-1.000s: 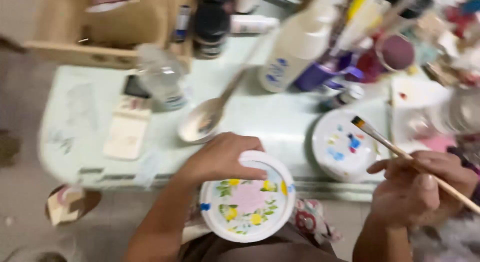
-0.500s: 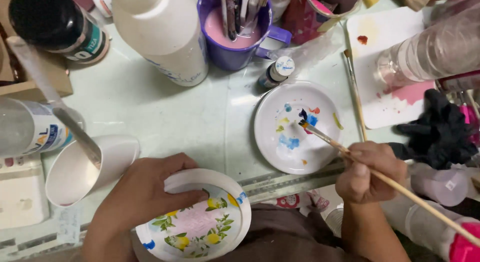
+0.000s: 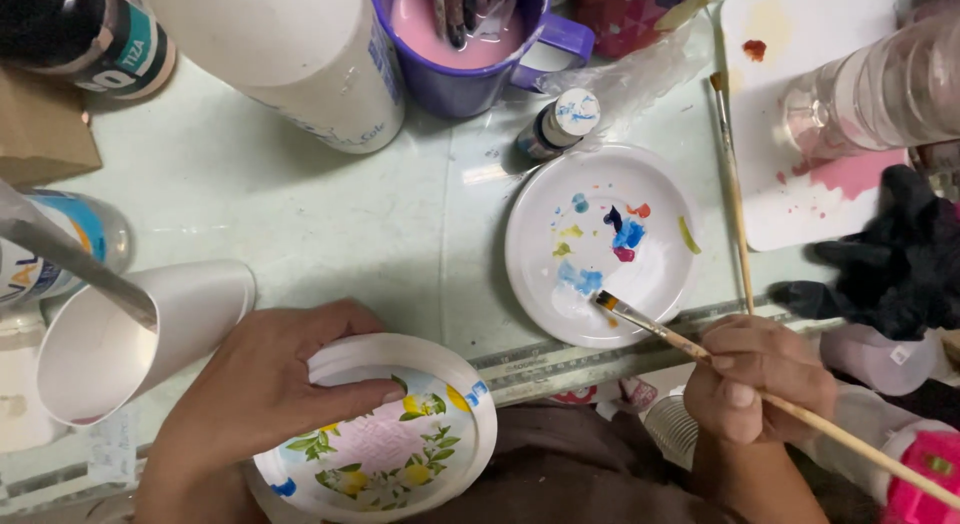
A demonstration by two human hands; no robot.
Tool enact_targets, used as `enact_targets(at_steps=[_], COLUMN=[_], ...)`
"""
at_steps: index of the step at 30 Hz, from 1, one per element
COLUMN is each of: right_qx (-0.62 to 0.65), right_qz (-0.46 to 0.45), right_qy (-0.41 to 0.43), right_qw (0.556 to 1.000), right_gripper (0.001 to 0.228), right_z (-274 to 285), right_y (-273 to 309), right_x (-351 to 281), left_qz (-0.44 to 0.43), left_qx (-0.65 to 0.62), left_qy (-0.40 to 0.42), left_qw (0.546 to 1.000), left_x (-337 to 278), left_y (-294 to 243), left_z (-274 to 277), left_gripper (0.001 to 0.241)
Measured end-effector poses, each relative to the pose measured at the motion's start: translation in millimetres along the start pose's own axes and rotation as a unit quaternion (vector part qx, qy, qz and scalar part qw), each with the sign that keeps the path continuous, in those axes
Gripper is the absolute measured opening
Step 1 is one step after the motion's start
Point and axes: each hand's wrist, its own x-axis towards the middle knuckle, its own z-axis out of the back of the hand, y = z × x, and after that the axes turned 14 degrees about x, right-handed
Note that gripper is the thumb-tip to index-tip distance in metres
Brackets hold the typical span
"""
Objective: Painting blue accents on a decorative lid using a fine-tipped paintbrush
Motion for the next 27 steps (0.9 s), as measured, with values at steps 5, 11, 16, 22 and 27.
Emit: enact_targets(at_steps=[5,11,16,22,27], right_qx=[-0.023,-0.055,-0.031,0.018,-0.221], right_qz=[-0.151,-0.215,-0.203,-0.155,0.076], right_qy=[-0.001,0.014,-0.003,0.036,-0.084], right_qw=[0.988,0.975,0.979,0.987,0.969], right_gripper=[0.019,0.021,0.022,0.017,0.014], right_z=[1,5,-4,25,3], right_y=[11,10,5,2,19], right_x=[6,5,17,10,93], left_qz=[0.009,-0.005,0.003,0.028,0.022], left_qx=[-0.026,-0.005,-0.014,-0.008,0.043], left_qy=[0.016,0.01,0.011,0.011,0.0], left_qw=[1.0,1.0,1.0,1.0,0.999], left_x=[-2,0,0,-12,-15], left_y=[-2,1,0,-9,-11], left_z=[4,2,3,11,7], left_gripper=[0.027,0.028,0.026,0.025,0.021])
